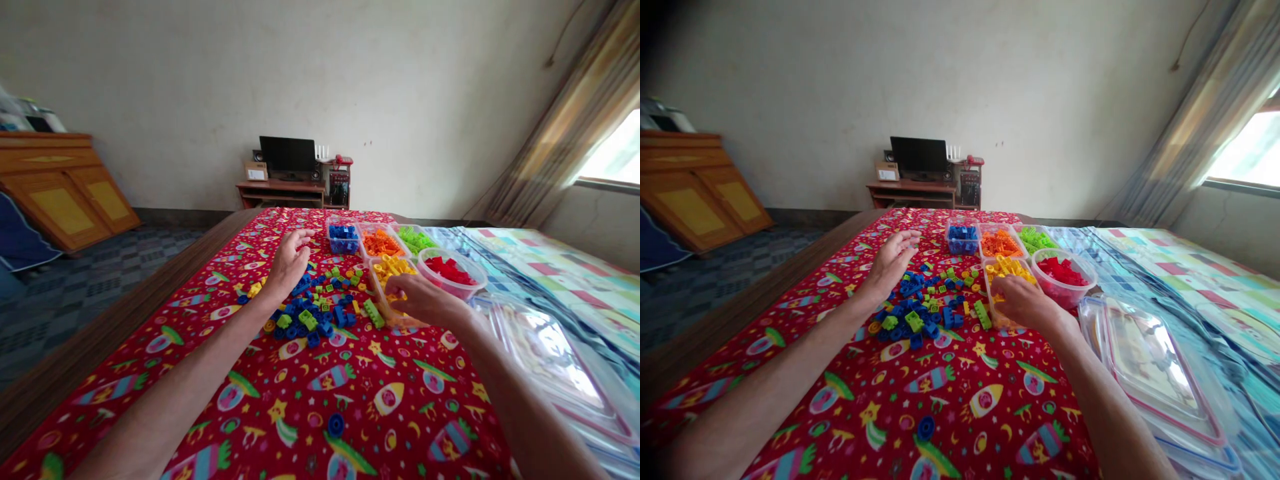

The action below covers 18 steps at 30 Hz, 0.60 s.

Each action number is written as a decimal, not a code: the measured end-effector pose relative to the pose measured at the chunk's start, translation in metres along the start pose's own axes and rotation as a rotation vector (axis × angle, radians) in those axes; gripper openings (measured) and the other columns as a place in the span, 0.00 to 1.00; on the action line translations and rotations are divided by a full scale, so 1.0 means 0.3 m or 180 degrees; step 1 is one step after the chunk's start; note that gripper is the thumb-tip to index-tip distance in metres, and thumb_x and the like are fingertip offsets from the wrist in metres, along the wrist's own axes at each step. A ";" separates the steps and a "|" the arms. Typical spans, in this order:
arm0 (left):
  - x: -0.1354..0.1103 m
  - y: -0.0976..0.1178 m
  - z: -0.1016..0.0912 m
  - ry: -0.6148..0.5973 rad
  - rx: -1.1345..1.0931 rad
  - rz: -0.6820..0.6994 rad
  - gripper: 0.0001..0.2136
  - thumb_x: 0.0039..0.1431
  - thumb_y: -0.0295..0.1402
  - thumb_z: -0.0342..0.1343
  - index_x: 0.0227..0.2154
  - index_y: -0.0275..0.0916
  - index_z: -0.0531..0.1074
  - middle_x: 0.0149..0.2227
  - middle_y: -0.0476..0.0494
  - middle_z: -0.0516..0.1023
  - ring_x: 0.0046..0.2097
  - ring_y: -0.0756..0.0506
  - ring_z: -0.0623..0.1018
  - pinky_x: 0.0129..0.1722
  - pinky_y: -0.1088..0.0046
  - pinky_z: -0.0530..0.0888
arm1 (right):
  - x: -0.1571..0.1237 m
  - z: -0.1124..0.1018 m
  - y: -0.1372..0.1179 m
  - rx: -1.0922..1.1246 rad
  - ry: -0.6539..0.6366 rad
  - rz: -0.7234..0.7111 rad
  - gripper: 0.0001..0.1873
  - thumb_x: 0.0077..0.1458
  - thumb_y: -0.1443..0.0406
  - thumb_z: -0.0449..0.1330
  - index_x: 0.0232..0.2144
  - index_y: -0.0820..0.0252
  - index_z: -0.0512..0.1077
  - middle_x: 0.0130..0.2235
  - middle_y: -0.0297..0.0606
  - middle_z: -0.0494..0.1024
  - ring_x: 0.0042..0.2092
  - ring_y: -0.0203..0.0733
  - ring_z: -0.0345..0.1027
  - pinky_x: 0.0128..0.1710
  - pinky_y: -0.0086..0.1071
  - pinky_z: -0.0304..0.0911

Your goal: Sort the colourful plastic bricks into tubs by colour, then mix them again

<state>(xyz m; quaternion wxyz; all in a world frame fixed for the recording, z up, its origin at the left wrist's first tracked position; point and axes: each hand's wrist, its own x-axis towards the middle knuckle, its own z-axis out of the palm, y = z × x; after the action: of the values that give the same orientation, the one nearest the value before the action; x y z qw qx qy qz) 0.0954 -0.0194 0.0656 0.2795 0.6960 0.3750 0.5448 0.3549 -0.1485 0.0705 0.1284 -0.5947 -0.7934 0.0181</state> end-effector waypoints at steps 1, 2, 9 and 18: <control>0.002 0.000 0.000 -0.0016 0.0008 0.0023 0.15 0.51 0.27 0.50 0.42 0.38 0.71 0.51 0.39 0.72 0.52 0.40 0.74 0.52 0.59 0.73 | -0.005 0.010 0.008 -0.0131 0.0100 -0.0030 0.11 0.53 0.72 0.52 0.38 0.59 0.71 0.37 0.38 0.73 0.38 0.38 0.66 0.40 0.32 0.61; 0.003 -0.001 0.001 -0.0037 0.0019 0.0053 0.14 0.51 0.27 0.49 0.41 0.38 0.71 0.50 0.39 0.72 0.51 0.41 0.74 0.52 0.59 0.73 | -0.008 0.021 0.014 -0.0266 0.0209 -0.0061 0.12 0.53 0.73 0.51 0.38 0.60 0.71 0.37 0.40 0.73 0.39 0.39 0.66 0.41 0.32 0.61; 0.013 0.006 -0.018 -0.0098 0.0042 0.0297 0.13 0.50 0.27 0.49 0.40 0.38 0.71 0.49 0.40 0.72 0.49 0.43 0.75 0.51 0.61 0.74 | 0.000 0.026 0.012 -0.0767 0.0656 -0.0422 0.10 0.56 0.73 0.49 0.38 0.62 0.69 0.39 0.43 0.72 0.40 0.40 0.65 0.41 0.32 0.60; 0.025 0.029 -0.064 0.0018 -0.0139 0.0202 0.12 0.53 0.30 0.48 0.38 0.36 0.73 0.47 0.40 0.74 0.44 0.44 0.78 0.43 0.64 0.77 | -0.005 0.009 -0.013 -0.0567 0.0108 -0.0084 0.11 0.53 0.75 0.50 0.25 0.60 0.68 0.24 0.32 0.66 0.25 0.34 0.55 0.27 0.29 0.49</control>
<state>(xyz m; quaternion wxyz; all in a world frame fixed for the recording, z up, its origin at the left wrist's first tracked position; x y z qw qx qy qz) 0.0796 -0.0185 0.0813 0.2761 0.6997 0.3416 0.5634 0.3510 -0.1508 0.0684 0.0886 -0.5935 -0.7973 -0.0643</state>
